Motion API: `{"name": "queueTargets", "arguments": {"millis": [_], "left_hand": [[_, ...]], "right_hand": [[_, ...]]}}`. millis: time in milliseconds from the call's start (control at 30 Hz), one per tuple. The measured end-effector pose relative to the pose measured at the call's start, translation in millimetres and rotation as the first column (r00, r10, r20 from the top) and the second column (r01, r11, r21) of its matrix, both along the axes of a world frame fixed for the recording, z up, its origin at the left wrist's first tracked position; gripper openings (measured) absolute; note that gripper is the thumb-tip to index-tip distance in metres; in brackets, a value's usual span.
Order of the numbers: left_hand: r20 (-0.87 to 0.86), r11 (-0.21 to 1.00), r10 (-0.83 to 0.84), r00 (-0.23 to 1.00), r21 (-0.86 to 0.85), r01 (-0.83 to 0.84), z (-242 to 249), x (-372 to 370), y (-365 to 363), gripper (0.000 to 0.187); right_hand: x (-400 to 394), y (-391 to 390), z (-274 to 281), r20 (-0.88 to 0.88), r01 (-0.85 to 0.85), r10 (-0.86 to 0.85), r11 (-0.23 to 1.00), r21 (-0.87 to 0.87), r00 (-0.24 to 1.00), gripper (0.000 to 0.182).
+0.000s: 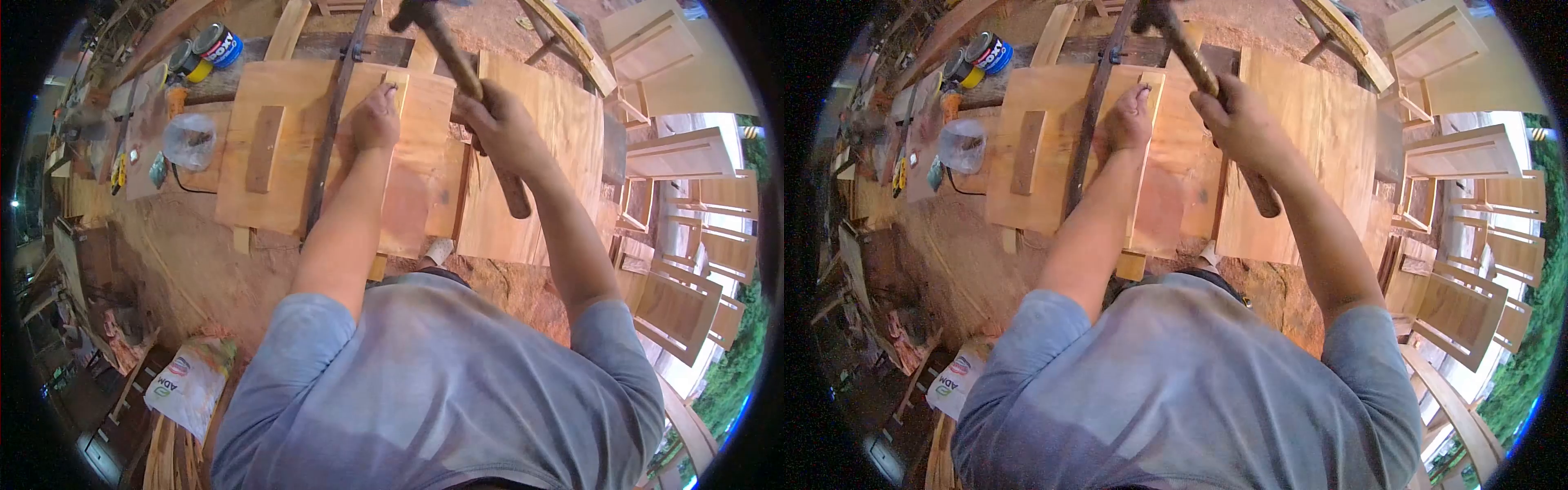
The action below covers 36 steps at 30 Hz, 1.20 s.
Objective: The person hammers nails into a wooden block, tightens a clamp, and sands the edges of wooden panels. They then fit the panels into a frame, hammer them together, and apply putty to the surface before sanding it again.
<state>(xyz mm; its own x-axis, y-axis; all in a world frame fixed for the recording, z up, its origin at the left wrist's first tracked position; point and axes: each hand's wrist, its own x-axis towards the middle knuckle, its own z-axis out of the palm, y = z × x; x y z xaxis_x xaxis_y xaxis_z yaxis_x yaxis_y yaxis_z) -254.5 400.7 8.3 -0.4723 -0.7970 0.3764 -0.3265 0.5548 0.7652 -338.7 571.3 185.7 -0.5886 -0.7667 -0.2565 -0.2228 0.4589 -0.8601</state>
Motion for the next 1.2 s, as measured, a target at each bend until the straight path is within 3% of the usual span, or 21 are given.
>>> {"name": "queueTargets", "arguments": {"millis": [67,133,200,233,267,333,467,533,567,600,667,800,867,1000,1067,1133,1200], "left_hand": [[-0.009,1.000,-0.007,1.000,0.019,0.007,-0.7,-1.0,-0.1,0.020],[0.055,1.000,0.008,0.998,-0.020,-0.007,-0.8,-3.0,-1.6,0.020],[0.042,0.999,0.005,0.999,-0.036,-0.004,-0.1,-1.0,-1.1,0.021],[0.038,0.999,0.001,0.999,-0.049,0.001,-0.2,-0.5,-0.7,0.023],[0.034,0.999,0.003,0.999,-0.051,-0.001,-0.5,-2.2,-1.5,0.023],[0.020,1.000,0.018,1.000,-0.019,-0.017,-1.4,-2.2,0.3,0.022],[0.086,1.000,-0.013,0.996,-0.021,0.015,2.7,-0.4,-0.9,0.022],[0.093,0.998,0.009,0.996,0.067,-0.015,5.1,-1.5,-0.3,0.026],[0.087,0.998,0.007,0.996,0.065,-0.013,6.4,-2.2,1.1,0.026],[0.137,0.997,0.020,0.990,0.065,-0.029,9.3,-1.4,3.6,0.025],[0.180,0.997,0.042,0.983,0.063,-0.054,13.1,-4.3,1.7,0.023],[0.122,1.000,0.028,0.992,0.011,-0.030,5.8,-0.8,2.8,0.024],[0.086,1.000,0.014,0.996,-0.008,-0.014,5.0,-1.2,2.6,0.024],[0.140,0.999,0.016,0.990,0.030,-0.021,3.5,-5.2,-0.9,0.023],[0.202,0.999,0.022,0.979,0.032,-0.029,2.3,-0.5,2.3,0.023],[0.068,1.000,0.005,0.998,0.009,-0.006,0.8,-2.6,0.9,0.022],[0.056,0.999,0.020,0.998,0.028,-0.021,-4.4,-5.6,-0.2,0.022]], "right_hand": [[4.2,-2.3,1.7,-0.030,0.065,-0.070,0.988,-0.141,0.997,0.028],[0.7,-1.0,-15.2,-0.060,0.058,-0.065,0.991,-0.118,0.996,0.029],[-8.4,-3.6,-33.9,-0.282,-0.123,0.163,0.980,0.154,0.945,0.031],[-10.3,-2.7,-21.4,-0.048,-0.121,0.137,0.959,0.255,0.989,0.033],[-11.5,-2.8,-18.2,-0.051,-0.122,0.140,0.960,0.253,0.989,0.033],[-13.1,-2.5,-15.5,-0.124,-0.024,0.033,0.997,0.070,0.992,0.034],[-6.8,-3.7,-16.5,-0.023,0.074,-0.076,0.995,-0.066,0.997,0.034],[-9.5,-6.2,-32.7,-0.193,-0.068,0.074,0.997,0.038,0.978,0.032],[-17.2,-5.3,-33.5,-0.184,-0.150,0.203,0.952,0.268,0.962,0.028],[-14.6,-6.1,-25.9,-0.187,-0.147,0.201,0.952,0.268,0.961,0.028],[-11.0,-8.3,-17.0,-0.035,-0.068,0.073,0.989,0.134,0.997,0.029],[-11.8,-9.0,-28.9,-0.116,-0.014,0.011,1.000,-0.028,0.993,0.029],[-17.0,-11.9,-21.1,-0.111,-0.167,0.218,0.921,0.351,0.970,0.029],[-14.5,-12.2,5.8,-0.087,-0.067,0.085,0.979,0.192,0.993,0.029],[-12.6,-12.9,6.7,-0.063,-0.007,0.003,0.997,-0.074,0.998,0.028],[-12.5,-12.7,-8.1,-0.079,0.019,-0.027,0.994,-0.108,0.997,0.028],[-18.1,-12.4,-21.5,-0.199,-0.134,0.181,0.964,0.228,0.963,0.028]]}}
